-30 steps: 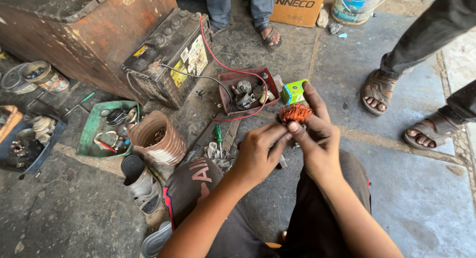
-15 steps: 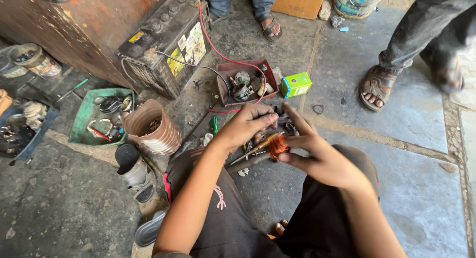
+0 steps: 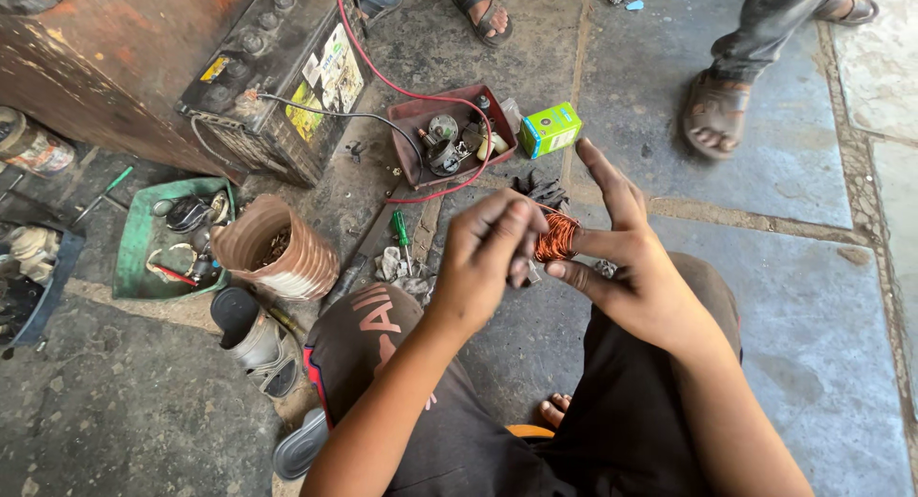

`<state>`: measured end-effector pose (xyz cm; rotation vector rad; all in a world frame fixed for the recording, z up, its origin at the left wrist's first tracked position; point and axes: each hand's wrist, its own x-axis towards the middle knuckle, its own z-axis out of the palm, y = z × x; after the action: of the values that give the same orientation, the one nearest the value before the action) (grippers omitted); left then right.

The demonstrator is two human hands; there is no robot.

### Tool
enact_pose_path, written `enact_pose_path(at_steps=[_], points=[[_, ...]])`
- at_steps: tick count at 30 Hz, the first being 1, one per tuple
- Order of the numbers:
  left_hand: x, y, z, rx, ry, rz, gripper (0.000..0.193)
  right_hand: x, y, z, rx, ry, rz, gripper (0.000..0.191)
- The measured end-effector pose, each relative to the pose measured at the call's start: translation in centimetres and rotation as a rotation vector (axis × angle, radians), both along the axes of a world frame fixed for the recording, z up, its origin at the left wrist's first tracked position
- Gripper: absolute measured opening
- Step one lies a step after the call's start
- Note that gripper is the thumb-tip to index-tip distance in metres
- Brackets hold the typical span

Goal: The person sits on the floor and winds copper wire from a loose bundle onto a small cylindrical bobbin. They hold the bobbin in one hand and feed the wire with the other, rotating the bobbin to build up the coil. The person occasionally adjusts the wire tension and alignment while continuing to wind.

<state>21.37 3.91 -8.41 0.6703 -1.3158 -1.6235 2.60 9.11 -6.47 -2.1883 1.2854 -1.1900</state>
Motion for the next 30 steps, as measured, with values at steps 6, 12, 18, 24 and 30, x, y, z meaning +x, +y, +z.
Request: enact_pose_path(at_steps=[6,12,18,24,30], points=[[0.3,-0.3,-1.0,-0.439,-0.299,0.305,0.025,-0.4,-0.1,-0.4,0.192,-0.163,0.197,0.027],[0.5,-1.1,-1.2,-0.468,-0.417,0.351,0.024,-1.0,-0.3,-1.6,0.25,-0.371,0.326,0.029],[-0.8,-0.1,-1.2,-0.579,-0.417,0.312,0.018,-1.4,-2.0,-3.7,0.212,-0.101,0.103,0.039],[-2.3,1.0,-1.1,-0.578,-0.386,0.248,0.016,-1.3,-2.6,-4.5,0.066,-0.174,-0.097,0.036],[-4.0,1.4,-2.8,-0.811,-0.531,0.249,0.015,-1.2,-1.9,-3.5,0.22,-0.645,0.16,0.033]])
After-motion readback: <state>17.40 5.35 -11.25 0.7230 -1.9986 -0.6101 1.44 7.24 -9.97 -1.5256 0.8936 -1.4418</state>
